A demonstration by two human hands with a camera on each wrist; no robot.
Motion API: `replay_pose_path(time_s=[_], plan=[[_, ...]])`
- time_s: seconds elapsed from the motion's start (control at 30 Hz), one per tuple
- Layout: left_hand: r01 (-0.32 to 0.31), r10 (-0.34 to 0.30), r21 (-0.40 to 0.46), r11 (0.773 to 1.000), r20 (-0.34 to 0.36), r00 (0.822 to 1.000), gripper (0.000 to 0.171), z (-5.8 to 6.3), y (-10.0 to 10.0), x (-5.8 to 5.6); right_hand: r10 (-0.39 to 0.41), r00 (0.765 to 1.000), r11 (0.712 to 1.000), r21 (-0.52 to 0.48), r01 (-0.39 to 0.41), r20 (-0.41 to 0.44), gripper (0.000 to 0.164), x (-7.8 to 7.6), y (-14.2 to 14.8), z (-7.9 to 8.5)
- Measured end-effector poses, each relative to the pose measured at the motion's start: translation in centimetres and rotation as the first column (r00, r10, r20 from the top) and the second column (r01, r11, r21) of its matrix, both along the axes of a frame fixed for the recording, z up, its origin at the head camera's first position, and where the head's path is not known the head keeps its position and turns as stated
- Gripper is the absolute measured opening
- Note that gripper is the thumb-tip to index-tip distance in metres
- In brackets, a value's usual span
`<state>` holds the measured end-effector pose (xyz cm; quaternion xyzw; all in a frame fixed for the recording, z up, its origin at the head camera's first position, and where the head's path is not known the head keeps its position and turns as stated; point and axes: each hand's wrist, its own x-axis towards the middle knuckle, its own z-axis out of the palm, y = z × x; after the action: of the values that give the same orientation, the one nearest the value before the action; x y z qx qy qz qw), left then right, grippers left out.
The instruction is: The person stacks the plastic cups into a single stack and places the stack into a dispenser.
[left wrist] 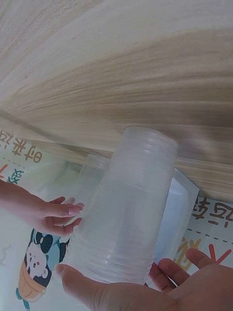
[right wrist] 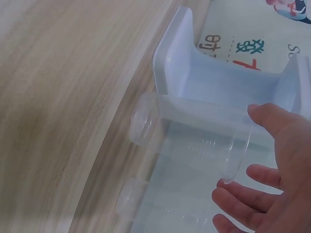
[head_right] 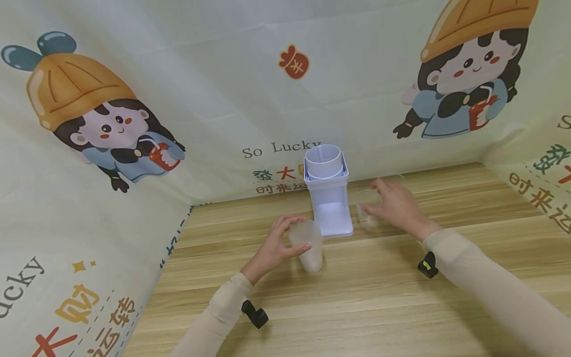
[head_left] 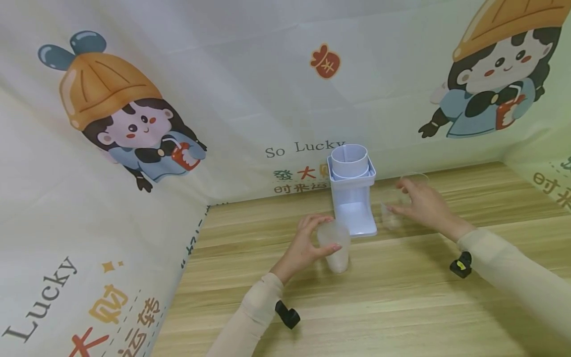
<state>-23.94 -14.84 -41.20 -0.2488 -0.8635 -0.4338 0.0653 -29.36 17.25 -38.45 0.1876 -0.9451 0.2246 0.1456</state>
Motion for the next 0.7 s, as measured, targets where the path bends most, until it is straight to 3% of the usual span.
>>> replay_pose_path(time_s=[0.27,0.7], plan=[[0.003,-0.003,0.004,1.000,0.010,1.000,0.062,0.2,0.2,0.1,0.042,0.997,0.999,0.016,-0.041,-0.060,0.056,2.0,0.6,0.6],[-0.007,0.008,-0.023,1.000,0.028,1.000,0.064,0.4,0.2,0.1,0.051,0.999,0.998,0.043,-0.051,-0.014,0.057,4.7,1.2,1.0]])
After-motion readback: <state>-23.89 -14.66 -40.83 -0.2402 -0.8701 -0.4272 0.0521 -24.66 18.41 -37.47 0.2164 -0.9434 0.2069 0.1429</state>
